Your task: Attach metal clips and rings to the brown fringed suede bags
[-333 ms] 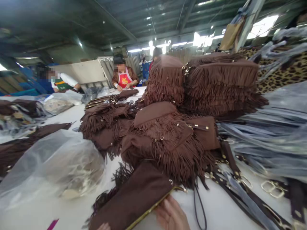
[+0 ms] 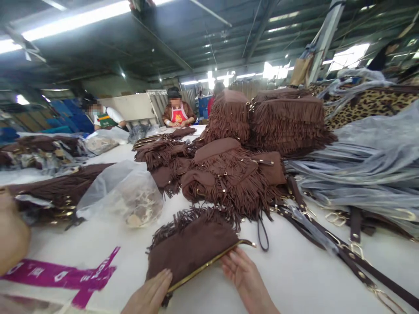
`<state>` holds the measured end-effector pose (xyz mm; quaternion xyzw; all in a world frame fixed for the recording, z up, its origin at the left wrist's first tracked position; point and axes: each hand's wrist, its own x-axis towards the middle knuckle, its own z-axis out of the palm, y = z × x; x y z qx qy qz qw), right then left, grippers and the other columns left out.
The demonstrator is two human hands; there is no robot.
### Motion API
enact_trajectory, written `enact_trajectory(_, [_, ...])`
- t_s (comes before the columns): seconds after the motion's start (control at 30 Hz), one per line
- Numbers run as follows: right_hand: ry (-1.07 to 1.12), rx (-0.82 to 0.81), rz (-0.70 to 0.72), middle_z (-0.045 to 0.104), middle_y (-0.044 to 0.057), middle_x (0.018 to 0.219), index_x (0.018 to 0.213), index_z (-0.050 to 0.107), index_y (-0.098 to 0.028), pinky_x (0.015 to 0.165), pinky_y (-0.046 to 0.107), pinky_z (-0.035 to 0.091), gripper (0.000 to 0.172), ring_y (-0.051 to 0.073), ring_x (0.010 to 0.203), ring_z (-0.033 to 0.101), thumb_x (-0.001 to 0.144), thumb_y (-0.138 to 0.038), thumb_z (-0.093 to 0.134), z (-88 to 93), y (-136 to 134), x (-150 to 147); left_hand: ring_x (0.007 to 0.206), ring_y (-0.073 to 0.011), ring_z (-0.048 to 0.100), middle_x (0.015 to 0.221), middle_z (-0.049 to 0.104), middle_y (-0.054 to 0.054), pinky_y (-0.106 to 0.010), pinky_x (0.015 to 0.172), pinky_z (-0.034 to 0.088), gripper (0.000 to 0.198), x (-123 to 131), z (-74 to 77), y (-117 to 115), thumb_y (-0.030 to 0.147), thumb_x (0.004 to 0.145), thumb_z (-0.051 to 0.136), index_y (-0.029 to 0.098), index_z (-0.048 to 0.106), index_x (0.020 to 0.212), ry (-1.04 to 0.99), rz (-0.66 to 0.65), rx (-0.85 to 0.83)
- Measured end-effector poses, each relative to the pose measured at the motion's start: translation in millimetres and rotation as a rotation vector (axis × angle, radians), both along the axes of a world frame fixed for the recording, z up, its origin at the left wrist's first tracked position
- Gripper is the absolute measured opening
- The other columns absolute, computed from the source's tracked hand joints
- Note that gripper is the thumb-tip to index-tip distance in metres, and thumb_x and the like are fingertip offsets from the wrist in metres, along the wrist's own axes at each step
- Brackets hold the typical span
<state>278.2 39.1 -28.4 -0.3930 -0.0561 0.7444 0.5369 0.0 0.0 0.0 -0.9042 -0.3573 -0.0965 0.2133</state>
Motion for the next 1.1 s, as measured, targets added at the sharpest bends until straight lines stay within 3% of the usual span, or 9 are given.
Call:
enact_trajectory(0.2, [-0.009,0.023,-0.020,0.068,-0.001,0.071,0.078,0.059,-0.020,0.060,0.022,0.044,0.039,0.012,0.069,0.062,0.052,-0.037,0.082,6.3,-21,-4,0.107,-0.0137,0.056,0.113,0.063,-0.006,-0.022,0.088,0.048,0.068,-15,-25.6,-11,-0.004,0.077,0.024,0.017,0.008,0.140,-0.102,-0.029,-0.016])
enact_trajectory(0.3, [-0.026,0.048,-0.021,0.067,-0.005,0.070,0.078,0.060,-0.023,0.059,0.022,0.043,0.035,0.011,0.068,0.060,0.055,-0.041,0.080,13.1,-30,-8,0.096,-0.0144,0.061,0.104,0.066,-0.007,-0.023,0.080,0.052,0.069,-13,-14.0,-19,-0.003,0.077,0.025,0.015,0.005,0.141,-0.142,-0.056,-0.011])
enact_trajectory(0.43, [-0.093,0.231,0.063,0.064,-0.001,0.107,0.100,0.061,-0.028,0.076,0.030,0.043,0.046,0.017,0.098,0.056,0.059,-0.040,0.077,38.6,-34,-13,0.081,-0.0160,0.063,0.093,0.067,-0.009,-0.025,0.070,0.054,0.061,19,20.9,-42,0.004,0.078,0.032,0.014,0.024,0.137,-0.370,-0.082,-0.067])
enact_trajectory(0.57, [-0.242,0.490,0.273,0.055,0.004,0.124,0.111,0.058,-0.026,0.093,0.037,0.033,0.044,0.023,0.118,0.044,0.070,-0.040,0.066,65.0,-33,-30,0.065,-0.0112,0.060,0.077,0.066,-0.001,-0.018,0.059,0.048,0.041,59,56.3,-57,0.006,0.069,0.040,0.019,0.059,0.103,-0.817,0.090,-0.506])
enact_trajectory(0.67, [-0.224,0.562,0.366,0.062,0.006,0.113,0.108,0.061,-0.021,0.094,0.037,0.034,0.040,0.023,0.110,0.051,0.071,-0.035,0.064,69.6,-35,-48,0.052,-0.0085,0.050,0.057,0.058,0.004,-0.017,0.048,0.037,0.023,75,72.1,-52,0.008,0.053,0.047,0.015,0.060,0.070,-1.275,0.346,-1.044])
enact_trajectory(0.77, [-0.180,0.563,0.387,0.065,0.007,0.107,0.106,0.063,-0.018,0.093,0.035,0.036,0.039,0.023,0.103,0.055,0.072,-0.038,0.064,65.3,-36,-58,0.048,-0.0068,0.045,0.051,0.054,0.005,-0.018,0.047,0.031,0.020,78,77.4,-41,0.010,0.046,0.056,0.012,0.058,0.066,-1.558,0.377,-1.355])
enact_trajectory(0.83, [-0.138,0.561,0.373,0.064,0.008,0.110,0.103,0.064,-0.018,0.096,0.035,0.035,0.040,0.024,0.107,0.053,0.072,-0.043,0.064,63.5,-36,-58,0.054,-0.0089,0.051,0.058,0.059,0.002,-0.019,0.052,0.036,0.027,77,78.5,-34,0.010,0.047,0.058,0.011,0.062,0.074,-1.526,0.290,-1.463])
enact_trajectory(0.93, [-0.061,0.500,0.411,0.064,0.009,0.108,0.100,0.066,-0.017,0.097,0.037,0.035,0.046,0.025,0.107,0.053,0.073,-0.053,0.060,67.6,-37,-46,0.072,-0.0138,0.060,0.077,0.066,-0.001,-0.022,0.066,0.043,0.039,77,83.0,-25,0.006,0.053,0.049,0.013,0.064,0.088,-1.234,0.128,-1.497])
enact_trajectory(1.1, [-0.452,0.566,0.494,0.066,0.007,0.098,0.102,0.065,-0.018,0.078,0.031,0.044,0.044,0.021,0.091,0.057,0.078,-0.053,0.054,79.2,-49,-7,0.080,-0.0140,0.060,0.089,0.066,0.001,-0.023,0.070,0.046,0.045,84,94.2,-2,0.001,0.062,0.043,0.020,0.057,0.099,-0.587,0.114,-1.024])
